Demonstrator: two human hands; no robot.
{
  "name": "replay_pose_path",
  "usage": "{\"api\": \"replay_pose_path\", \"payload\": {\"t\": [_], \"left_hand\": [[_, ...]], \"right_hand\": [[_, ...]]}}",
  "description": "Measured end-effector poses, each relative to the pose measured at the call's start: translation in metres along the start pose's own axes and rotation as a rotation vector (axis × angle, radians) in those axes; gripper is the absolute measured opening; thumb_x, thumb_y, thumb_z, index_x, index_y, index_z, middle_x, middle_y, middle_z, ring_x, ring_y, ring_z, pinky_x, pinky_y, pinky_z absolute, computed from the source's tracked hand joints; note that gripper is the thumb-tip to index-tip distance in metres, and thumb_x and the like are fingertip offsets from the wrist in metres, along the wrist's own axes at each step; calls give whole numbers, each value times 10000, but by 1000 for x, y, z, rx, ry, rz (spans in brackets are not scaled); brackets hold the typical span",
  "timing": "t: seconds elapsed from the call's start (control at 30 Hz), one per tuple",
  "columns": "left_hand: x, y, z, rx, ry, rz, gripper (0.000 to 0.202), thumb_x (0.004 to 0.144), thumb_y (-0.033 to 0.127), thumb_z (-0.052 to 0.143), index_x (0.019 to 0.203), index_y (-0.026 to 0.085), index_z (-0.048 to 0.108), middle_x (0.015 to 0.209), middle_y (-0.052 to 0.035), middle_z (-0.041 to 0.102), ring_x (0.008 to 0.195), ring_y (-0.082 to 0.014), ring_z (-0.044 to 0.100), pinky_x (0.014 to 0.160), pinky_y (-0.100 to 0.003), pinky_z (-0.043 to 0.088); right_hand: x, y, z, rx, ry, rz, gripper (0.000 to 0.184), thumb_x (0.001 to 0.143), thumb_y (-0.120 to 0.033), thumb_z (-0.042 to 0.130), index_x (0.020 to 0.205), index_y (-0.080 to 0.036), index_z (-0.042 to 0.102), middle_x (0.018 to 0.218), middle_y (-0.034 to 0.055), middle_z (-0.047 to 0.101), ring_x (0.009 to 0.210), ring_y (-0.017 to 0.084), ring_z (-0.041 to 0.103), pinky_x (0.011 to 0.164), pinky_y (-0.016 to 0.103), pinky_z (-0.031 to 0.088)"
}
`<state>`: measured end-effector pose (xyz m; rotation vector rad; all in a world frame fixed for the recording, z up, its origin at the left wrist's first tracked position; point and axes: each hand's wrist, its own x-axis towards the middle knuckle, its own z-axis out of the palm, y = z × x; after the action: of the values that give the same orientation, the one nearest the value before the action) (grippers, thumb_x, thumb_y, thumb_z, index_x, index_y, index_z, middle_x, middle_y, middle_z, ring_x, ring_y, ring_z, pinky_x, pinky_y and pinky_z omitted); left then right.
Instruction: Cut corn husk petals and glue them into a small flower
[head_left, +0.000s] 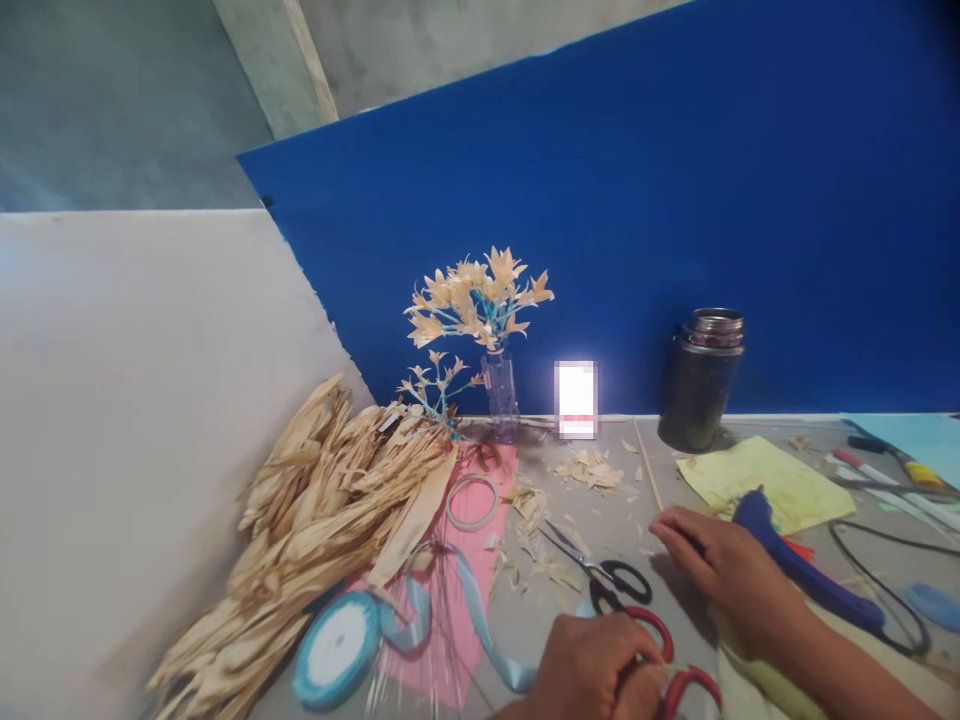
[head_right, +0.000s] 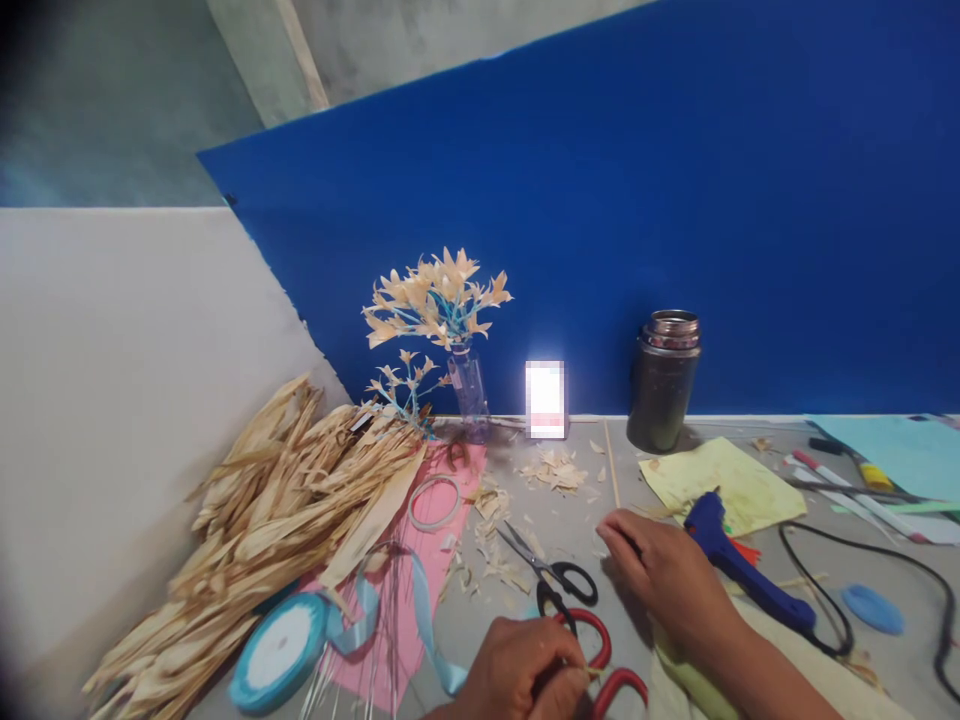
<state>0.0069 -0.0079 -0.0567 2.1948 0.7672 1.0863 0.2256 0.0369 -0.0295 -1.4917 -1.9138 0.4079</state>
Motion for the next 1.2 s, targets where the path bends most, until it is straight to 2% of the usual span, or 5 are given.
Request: {"api": "replay_pose_path", "payload": {"t": [0.3, 0.67, 0.9, 1.03, 1.2], "left_hand": [[-4, 5, 4, 41, -74, 30, 161, 907, 298, 486, 839, 214, 605, 617, -19, 652, 516, -132, 582, 498, -217, 391], [-6, 12, 5, -66, -37, 17, 112, 857, 232, 553, 825, 205, 657, 639, -14, 665, 545, -127, 572, 559, -219, 413], [46, 34, -41, -663, 354, -632, 183, 808, 328, 675, 720, 177, 617, 508, 62, 456, 444, -72, 394, 489, -210, 325], [63, 30, -55, -687, 393, -641, 228, 722, 349, 773, 724, 154, 656, 578, 39, 533, 500, -72, 447, 505, -207, 344], [53, 10, -39, -686, 349, -740, 259, 693, 364, 790, 721, 133, 676, 600, 14, 582, 476, -69, 449, 471, -212, 320]], "right_hand": [[3, -41, 9, -290, -469, -82, 79, 830, -254, 631, 833, -208, 695, 872, 64, 712, 768, 233, 659, 635, 290, 360], [2, -48, 22, -370, -391, 51, 74, 791, -280, 653, 788, -219, 694, 789, 63, 742, 722, 249, 660, 578, 292, 218], [-3, -49, 24, -331, -365, -26, 104, 849, -258, 603, 798, -207, 678, 800, 59, 736, 706, 221, 654, 596, 281, 315], [12, -36, -4, -130, -271, -43, 149, 871, -327, 599, 886, -246, 724, 865, 34, 762, 751, 215, 675, 647, 283, 412], [29, -4, -83, -77, 0, 207, 297, 857, -446, 555, 732, -223, 707, 618, 8, 679, 566, 188, 599, 560, 287, 416]]}}
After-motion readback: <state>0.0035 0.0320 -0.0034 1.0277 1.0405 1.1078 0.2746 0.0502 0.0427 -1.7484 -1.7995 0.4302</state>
